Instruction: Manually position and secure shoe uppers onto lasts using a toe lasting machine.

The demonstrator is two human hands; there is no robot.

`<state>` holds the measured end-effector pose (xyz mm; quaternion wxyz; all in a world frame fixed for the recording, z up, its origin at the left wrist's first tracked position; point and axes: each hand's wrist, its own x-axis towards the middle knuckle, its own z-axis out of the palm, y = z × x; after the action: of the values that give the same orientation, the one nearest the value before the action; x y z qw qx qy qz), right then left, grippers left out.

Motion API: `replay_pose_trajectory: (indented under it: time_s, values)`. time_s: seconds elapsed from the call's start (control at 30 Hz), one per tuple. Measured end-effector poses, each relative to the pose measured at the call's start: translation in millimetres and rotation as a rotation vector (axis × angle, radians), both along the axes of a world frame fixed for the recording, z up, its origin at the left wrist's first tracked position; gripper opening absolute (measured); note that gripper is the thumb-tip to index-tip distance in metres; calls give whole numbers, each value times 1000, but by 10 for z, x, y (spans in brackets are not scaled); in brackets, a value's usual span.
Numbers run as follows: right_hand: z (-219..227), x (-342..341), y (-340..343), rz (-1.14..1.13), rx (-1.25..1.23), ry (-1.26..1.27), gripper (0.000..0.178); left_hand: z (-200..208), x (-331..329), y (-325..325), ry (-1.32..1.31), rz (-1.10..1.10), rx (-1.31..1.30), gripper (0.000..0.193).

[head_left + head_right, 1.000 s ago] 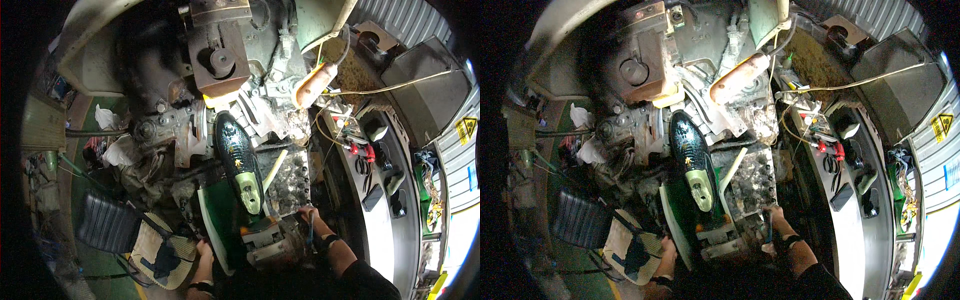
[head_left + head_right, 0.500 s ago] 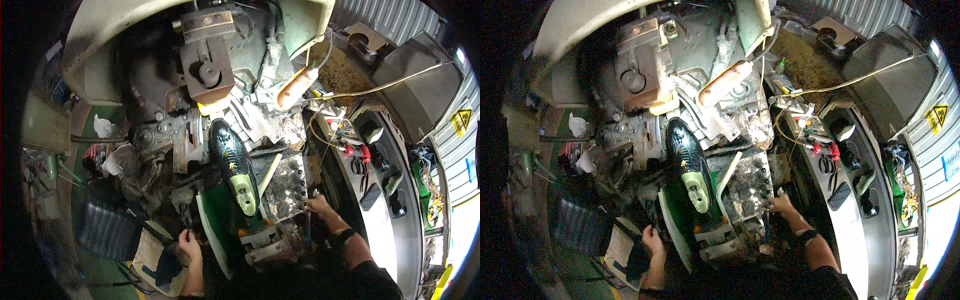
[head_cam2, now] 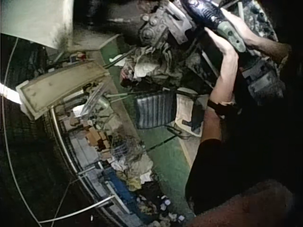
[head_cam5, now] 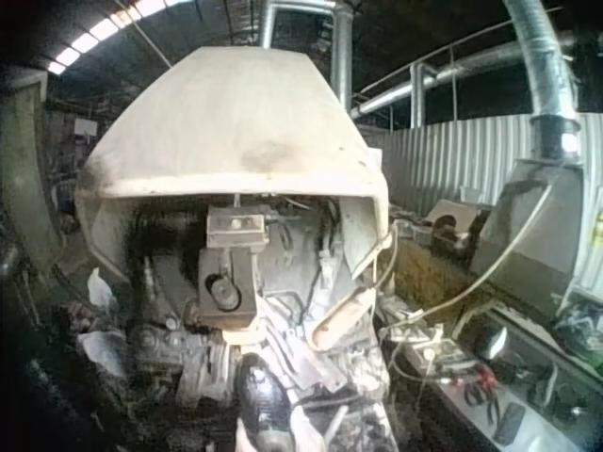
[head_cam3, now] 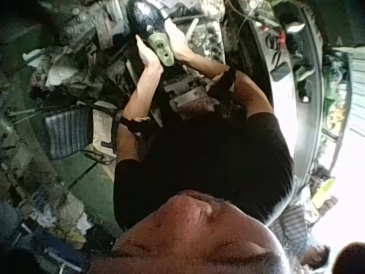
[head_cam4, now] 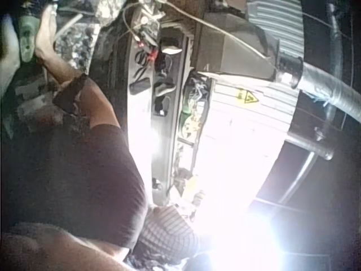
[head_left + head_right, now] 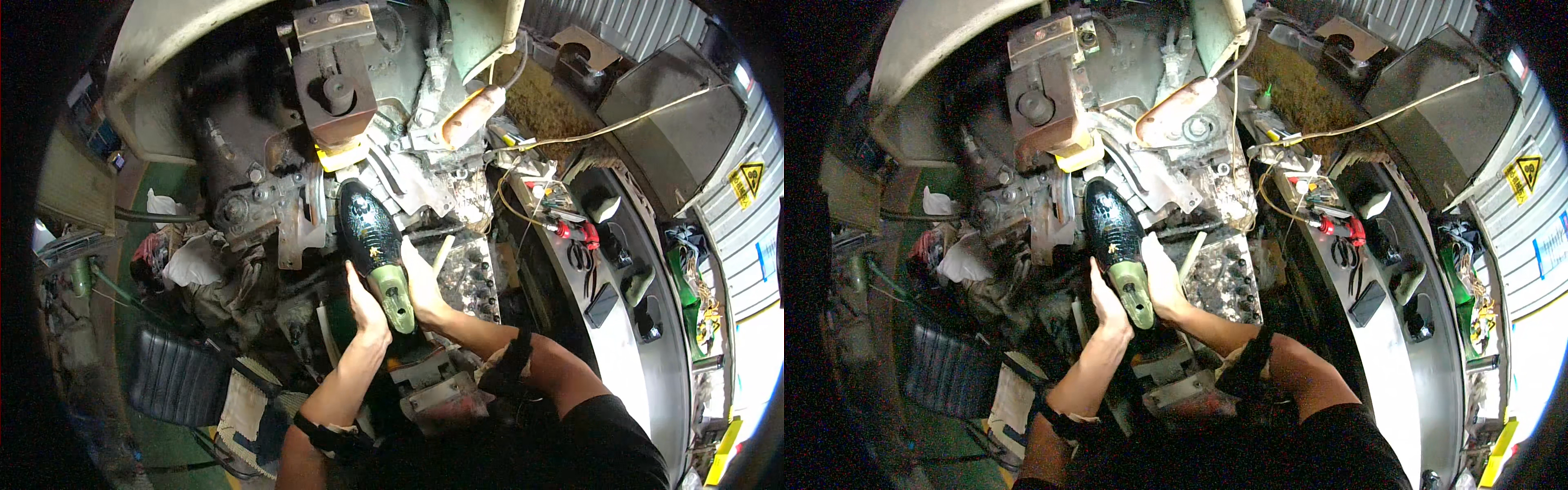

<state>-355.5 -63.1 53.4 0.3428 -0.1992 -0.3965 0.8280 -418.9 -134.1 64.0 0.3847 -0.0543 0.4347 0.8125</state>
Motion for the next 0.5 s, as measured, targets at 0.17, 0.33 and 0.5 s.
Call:
replay_pose_trajectory:
  time_s: [0.17, 0.33, 0.5]
  values:
    - [-270, 17, 36, 32, 244, -364, 56, -94, -27, -83, 57, -38, 1, 72]
    - [-270, 409, 286, 73, 472, -581, 59, 54, 322, -183, 539, 9, 43, 60]
    - [-52, 1536, 682, -132, 533, -596, 52, 407, 494, -394, 1354, 9, -359, 99]
